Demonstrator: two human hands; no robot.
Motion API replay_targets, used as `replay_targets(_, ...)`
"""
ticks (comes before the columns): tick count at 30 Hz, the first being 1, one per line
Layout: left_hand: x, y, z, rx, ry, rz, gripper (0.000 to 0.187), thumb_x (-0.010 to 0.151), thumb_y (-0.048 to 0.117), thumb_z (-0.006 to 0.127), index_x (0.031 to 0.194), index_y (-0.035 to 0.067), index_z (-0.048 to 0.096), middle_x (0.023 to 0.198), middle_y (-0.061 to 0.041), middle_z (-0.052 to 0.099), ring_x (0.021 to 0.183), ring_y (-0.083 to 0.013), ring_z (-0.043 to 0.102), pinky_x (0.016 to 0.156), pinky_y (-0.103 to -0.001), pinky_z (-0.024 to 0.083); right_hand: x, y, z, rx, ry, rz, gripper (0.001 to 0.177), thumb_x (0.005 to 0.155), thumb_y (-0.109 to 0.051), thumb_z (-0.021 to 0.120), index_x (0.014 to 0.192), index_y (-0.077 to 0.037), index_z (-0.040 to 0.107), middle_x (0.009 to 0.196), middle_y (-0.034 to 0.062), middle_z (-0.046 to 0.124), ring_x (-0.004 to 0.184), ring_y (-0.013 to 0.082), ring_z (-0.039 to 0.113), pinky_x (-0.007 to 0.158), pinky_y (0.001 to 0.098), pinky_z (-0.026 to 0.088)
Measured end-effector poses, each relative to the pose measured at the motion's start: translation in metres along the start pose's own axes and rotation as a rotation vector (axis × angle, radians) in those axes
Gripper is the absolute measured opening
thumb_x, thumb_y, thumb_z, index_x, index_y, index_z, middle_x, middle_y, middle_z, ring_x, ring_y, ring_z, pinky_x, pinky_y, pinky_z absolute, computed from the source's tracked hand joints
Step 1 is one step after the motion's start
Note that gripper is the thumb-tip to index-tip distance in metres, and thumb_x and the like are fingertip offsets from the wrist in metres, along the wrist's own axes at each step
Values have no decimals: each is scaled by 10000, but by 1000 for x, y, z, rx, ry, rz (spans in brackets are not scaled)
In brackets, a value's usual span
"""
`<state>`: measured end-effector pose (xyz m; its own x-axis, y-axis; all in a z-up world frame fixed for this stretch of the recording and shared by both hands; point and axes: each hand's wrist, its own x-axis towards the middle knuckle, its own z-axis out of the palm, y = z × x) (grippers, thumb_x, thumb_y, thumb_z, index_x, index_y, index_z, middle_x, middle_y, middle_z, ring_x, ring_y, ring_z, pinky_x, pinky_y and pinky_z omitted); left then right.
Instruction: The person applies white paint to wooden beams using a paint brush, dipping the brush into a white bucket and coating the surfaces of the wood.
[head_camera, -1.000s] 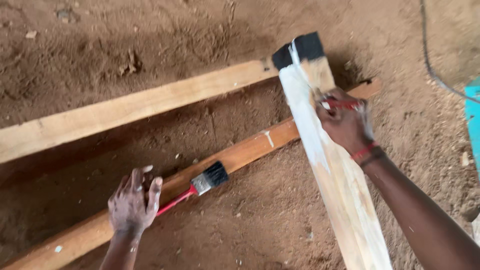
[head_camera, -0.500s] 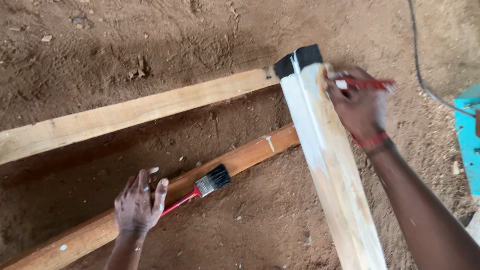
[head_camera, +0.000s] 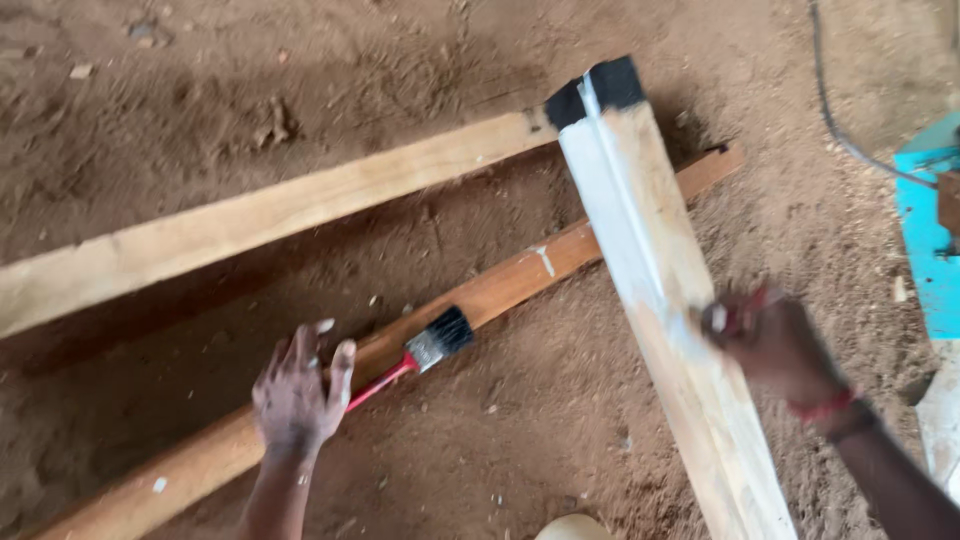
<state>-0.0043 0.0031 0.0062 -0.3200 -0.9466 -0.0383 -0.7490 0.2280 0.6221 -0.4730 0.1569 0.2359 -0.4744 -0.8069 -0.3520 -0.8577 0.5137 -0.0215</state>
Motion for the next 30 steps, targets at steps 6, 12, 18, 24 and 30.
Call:
replay_targets(6, -1, -6, 5, 20, -60, -39, 475, 1041, 528, 453, 1204, 126, 644, 1002, -138, 721, 917, -295, 713, 767, -459, 600, 155, -54, 16, 228, 314, -117, 121, 950, -116, 750, 976, -65, 643, 855, 22, 640, 721, 139, 625, 625, 312, 550)
replay_targets(12, -1, -7, 3, -14, -92, -46, 468, 1037, 510, 451, 1241, 131, 634, 936, -122, 712, 883, -298, 709, 771, -449, 588, 62, 36, 98, 81, 255, -3, 326, 1035, -346, 687, 1107, -30, 650, 971, 97, 623, 941, 217, 575, 1052, 532, 394)
replay_targets(18, -8, 0, 0, -41, 1, 24, 362, 1058, 417, 563, 1267, 128, 624, 979, -136, 716, 943, -372, 692, 788, -510, 556, -126, 73, 65, 990, 183, 168, 171, 978, -61, 686, 1134, 5, 667, 1023, 96, 738, 883, 157, 712, 805, 304, 590)
replay_targets(24, -21, 0, 15, -134, 218, 46, 310, 1080, 350, 574, 1266, 106, 615, 1085, -175, 712, 964, -330, 721, 796, -434, 590, -289, 49, 60, 1128, 421, 310, 169, 1018, 42, 679, 1177, 66, 627, 1059, 113, 732, 1015, 183, 722, 928, 343, 600)
replay_targets(30, -155, 108, 39, -492, -120, -67, 324, 1021, 324, 613, 1249, 92, 611, 1128, -146, 683, 930, -260, 730, 728, -362, 611, -427, 47, 118, 1287, 282, 518, 180, 1009, 37, 605, 1176, 72, 663, 1020, 130, 728, 916, 183, 719, 864, 339, 599)
